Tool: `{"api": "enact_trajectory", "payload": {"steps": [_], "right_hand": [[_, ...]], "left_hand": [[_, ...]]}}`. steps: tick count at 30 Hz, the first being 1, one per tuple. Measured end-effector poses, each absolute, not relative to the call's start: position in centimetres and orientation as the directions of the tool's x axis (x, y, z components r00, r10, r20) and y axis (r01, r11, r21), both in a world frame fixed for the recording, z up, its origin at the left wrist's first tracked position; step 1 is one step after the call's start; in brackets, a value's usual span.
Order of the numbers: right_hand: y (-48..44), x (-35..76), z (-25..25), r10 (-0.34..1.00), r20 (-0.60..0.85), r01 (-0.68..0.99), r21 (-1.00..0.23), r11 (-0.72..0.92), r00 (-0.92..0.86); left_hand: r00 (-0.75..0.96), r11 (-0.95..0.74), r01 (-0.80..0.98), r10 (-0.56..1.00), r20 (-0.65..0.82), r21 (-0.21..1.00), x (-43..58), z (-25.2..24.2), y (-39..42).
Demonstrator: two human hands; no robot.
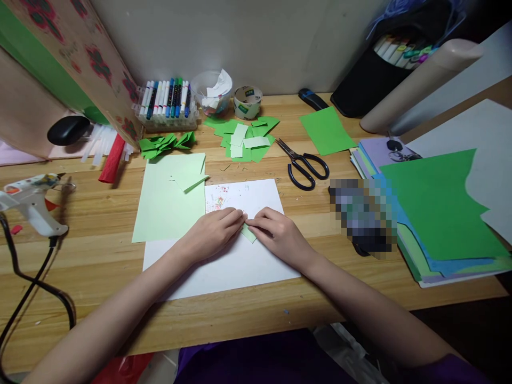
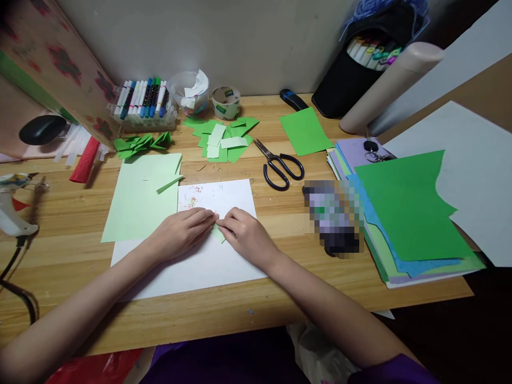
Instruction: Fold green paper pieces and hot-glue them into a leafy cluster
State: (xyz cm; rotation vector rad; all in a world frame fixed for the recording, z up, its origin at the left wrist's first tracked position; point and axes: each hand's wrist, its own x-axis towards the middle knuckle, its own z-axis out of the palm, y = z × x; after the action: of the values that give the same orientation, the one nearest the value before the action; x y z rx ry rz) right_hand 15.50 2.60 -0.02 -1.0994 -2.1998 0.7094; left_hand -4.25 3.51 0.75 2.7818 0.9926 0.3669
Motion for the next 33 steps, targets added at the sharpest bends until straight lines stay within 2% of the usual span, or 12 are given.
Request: {"api": "enact_trajectory", "payload": {"steps": [3, 12, 19, 22, 26, 28, 30, 33], "right_hand": [[2.6, 15.5, 0.1, 0.830, 0.249, 0.533, -0.668, 0.520, -0.499], [2.8, 15.5, 0.3, 0.843, 0.200, 0.539, -0.690, 0.483, -0.499], [2.8, 15.4, 0.2, 0.819, 0.209, 0.568, -0.629, 0.531, -0.534], [2.8, 15.3, 0.2, 0.827, 0.208, 0.558, -0.650, 0.516, -0.522], [3.0, 15.4, 0.1, 0.857, 0.168, 0.535, -0.718, 0.445, -0.488], [3.0, 15.4, 0.2, 0.878, 0.140, 0.533, -0.747, 0.397, -0.457], [3.0, 15.3, 0.4, 0.895, 0.106, 0.524, -0.778, 0.347, -0.434], [2.8, 15.1, 0.9, 0.898, 0.028, 0.488, -0.832, 0.265, -0.440]], "left_hand": [[0.706, -0.740, 0.638, 0.672, 0.221, 0.214, -3.9, 0.5, 2.4], [0.683, -0.727, 0.635, 0.687, 0.248, 0.262, -4.7, 0.2, 0.4], [0.701, -0.752, 0.623, 0.659, 0.272, 0.213, -4.8, 0.4, 0.4], [0.682, -0.739, 0.605, 0.673, 0.285, 0.296, -4.9, 0.4, 0.3], [0.494, -0.580, 0.636, 0.813, 0.309, 0.508, -4.8, 0.4, 0.5], [0.380, -0.477, 0.712, 0.879, 0.289, 0.516, -4.6, 0.4, 0.9], [0.292, -0.397, 0.787, 0.914, 0.282, 0.473, -4.3, 0.4, 1.3], [0.213, -0.322, 0.819, 0.939, 0.270, 0.474, -4.1, 0.2, 1.9]]}}
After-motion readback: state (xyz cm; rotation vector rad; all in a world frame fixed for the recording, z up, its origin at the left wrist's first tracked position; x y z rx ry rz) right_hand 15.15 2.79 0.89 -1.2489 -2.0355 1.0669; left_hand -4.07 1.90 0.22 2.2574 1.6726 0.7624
